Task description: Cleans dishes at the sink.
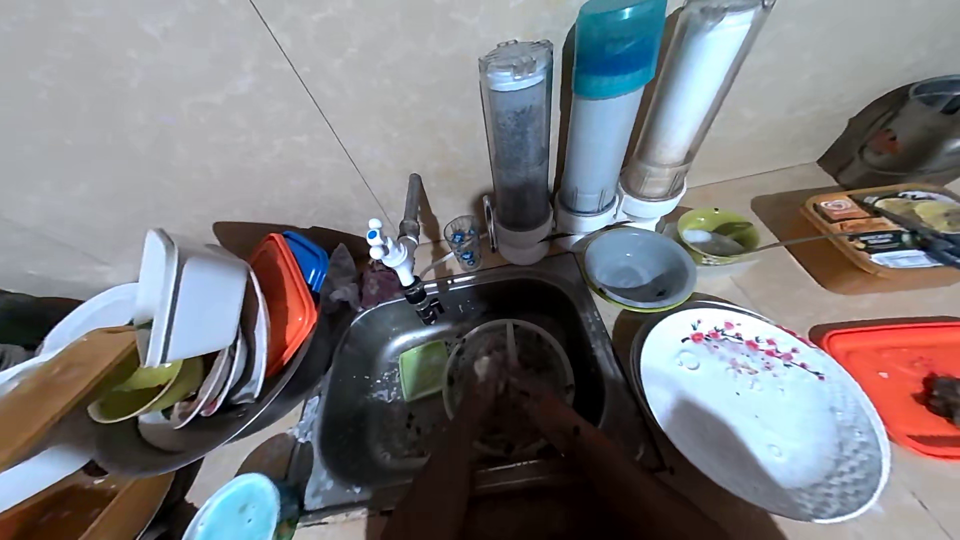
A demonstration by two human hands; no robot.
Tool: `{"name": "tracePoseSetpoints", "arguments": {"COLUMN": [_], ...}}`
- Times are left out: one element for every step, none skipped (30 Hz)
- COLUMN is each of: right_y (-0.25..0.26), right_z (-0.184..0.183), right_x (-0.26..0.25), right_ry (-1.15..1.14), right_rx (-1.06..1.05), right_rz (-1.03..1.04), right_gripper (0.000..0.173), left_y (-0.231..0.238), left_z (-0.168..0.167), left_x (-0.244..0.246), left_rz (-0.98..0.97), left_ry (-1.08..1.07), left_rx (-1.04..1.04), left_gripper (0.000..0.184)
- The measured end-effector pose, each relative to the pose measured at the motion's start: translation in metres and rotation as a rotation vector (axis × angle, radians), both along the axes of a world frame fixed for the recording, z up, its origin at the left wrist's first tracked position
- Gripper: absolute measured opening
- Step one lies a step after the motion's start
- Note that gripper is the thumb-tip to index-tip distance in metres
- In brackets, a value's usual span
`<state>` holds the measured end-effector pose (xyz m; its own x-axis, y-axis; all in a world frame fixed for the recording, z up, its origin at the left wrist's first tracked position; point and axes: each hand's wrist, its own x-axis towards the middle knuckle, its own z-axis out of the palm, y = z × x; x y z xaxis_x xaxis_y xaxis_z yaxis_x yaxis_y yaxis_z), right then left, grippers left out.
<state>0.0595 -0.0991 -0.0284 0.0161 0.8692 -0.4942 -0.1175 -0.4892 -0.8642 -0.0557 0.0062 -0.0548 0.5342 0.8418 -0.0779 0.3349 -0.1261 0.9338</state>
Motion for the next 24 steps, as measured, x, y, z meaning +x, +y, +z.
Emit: {"name": "tracePoseSetpoints", "arguments": {"right_y": [-0.001, 0.0, 0.002, 0.004, 0.006, 0.007, 0.01, 0.011, 0.011, 0.011, 0.011, 0.011, 0.011, 0.011, 0.011, 0.011, 0.011, 0.011, 0.01, 0.008, 0.008, 0.008, 0.008, 0.009], "right_z": [-0.002, -0.005, -0.008, -0.009, -0.008, -0.007, -0.007, -0.007, -0.007, -0.007, -0.007, -0.007, -0.006, -0.006, -0.006, -0.007, -0.008, -0.008, -0.005, -0.001, 0.002, 0.003, 0.003, 0.001], "right_x": [-0.001, -0.003, -0.004, -0.006, -0.006, -0.006, -0.006, -0.006, -0.006, -0.006, -0.004, -0.003, -0.002, -0.002, -0.003, -0.004, -0.005, -0.006, -0.007, -0.007, -0.008, -0.008, -0.008, -0.007], "right_ry": [-0.009, -0.014, -0.009, -0.009, -0.02, -0.029, -0.035, -0.035, -0.033, -0.028, -0.024, -0.018, -0.01, -0.01, -0.02, -0.037, -0.055, -0.065, -0.058, -0.032, -0.014, -0.002, 0.0, -0.013], "right_rx": [0.014, 0.026, 0.024, 0.009, -0.007, -0.021, -0.021, -0.02, -0.016, -0.015, -0.013, -0.016, -0.022, -0.032, -0.041, -0.05, -0.046, -0.033, -0.023, -0.015, -0.01, -0.01, -0.023, -0.042], "right_rz": [0.039, 0.064, 0.079, 0.084, 0.082, 0.07, 0.055, 0.043, 0.046, 0.054, 0.072, 0.091, 0.103, 0.102, 0.093, 0.091, 0.09, 0.086, 0.084, 0.083, 0.083, 0.08, 0.075, 0.068], "right_gripper": [0.045, 0.045, 0.044, 0.042, 0.041, 0.04, 0.037, 0.036, 0.036, 0.038, 0.042, 0.045, 0.046, 0.045, 0.043, 0.038, 0.036, 0.034, 0.035, 0.04, 0.044, 0.045, 0.044, 0.042], "left_y": [0.007, 0.013, 0.017, 0.018, 0.012, 0.003, -0.004, -0.008, -0.007, -0.003, 0.004, 0.012, 0.016, 0.016, 0.01, 0.005, 0.0, -0.001, 0.003, 0.01, 0.017, 0.022, 0.02, 0.013], "left_z": [-0.003, -0.004, -0.007, -0.012, -0.014, -0.012, -0.007, -0.003, 0.0, 0.004, 0.005, 0.001, -0.005, -0.008, -0.009, -0.01, -0.009, -0.008, -0.006, -0.006, -0.005, -0.004, -0.003, -0.002], "left_x": [-0.001, -0.002, -0.002, -0.003, -0.003, -0.001, 0.001, 0.003, 0.004, 0.004, 0.003, 0.002, 0.001, 0.0, -0.002, -0.002, -0.002, -0.002, -0.004, -0.005, -0.005, -0.005, -0.006, -0.006], "left_rz": [0.1, 0.185, 0.221, 0.212, 0.178, 0.142, 0.107, 0.078, 0.064, 0.07, 0.1, 0.131, 0.135, 0.102, 0.034, -0.027, -0.05, -0.044, -0.015, 0.044, 0.11, 0.142, 0.117, 0.049], "left_ry": [0.023, 0.051, 0.058, 0.037, 0.009, -0.021, -0.029, -0.028, -0.015, 0.015, 0.048, 0.05, 0.056, 0.073, 0.073, 0.048, 0.01, -0.014, -0.015, -0.004, 0.023, 0.069, 0.112, 0.136], "left_rx": [-0.037, -0.047, -0.001, 0.08, 0.187, 0.281, 0.344, 0.376, 0.344, 0.256, 0.165, 0.103, 0.091, 0.131, 0.22, 0.295, 0.34, 0.324, 0.249, 0.166, 0.088, 0.048, 0.058, 0.137], "left_gripper": [0.05, 0.052, 0.057, 0.068, 0.081, 0.086, 0.08, 0.065, 0.048, 0.037, 0.035, 0.037, 0.038, 0.038, 0.037, 0.037, 0.036, 0.034, 0.033, 0.033, 0.036, 0.037, 0.036, 0.037]}}
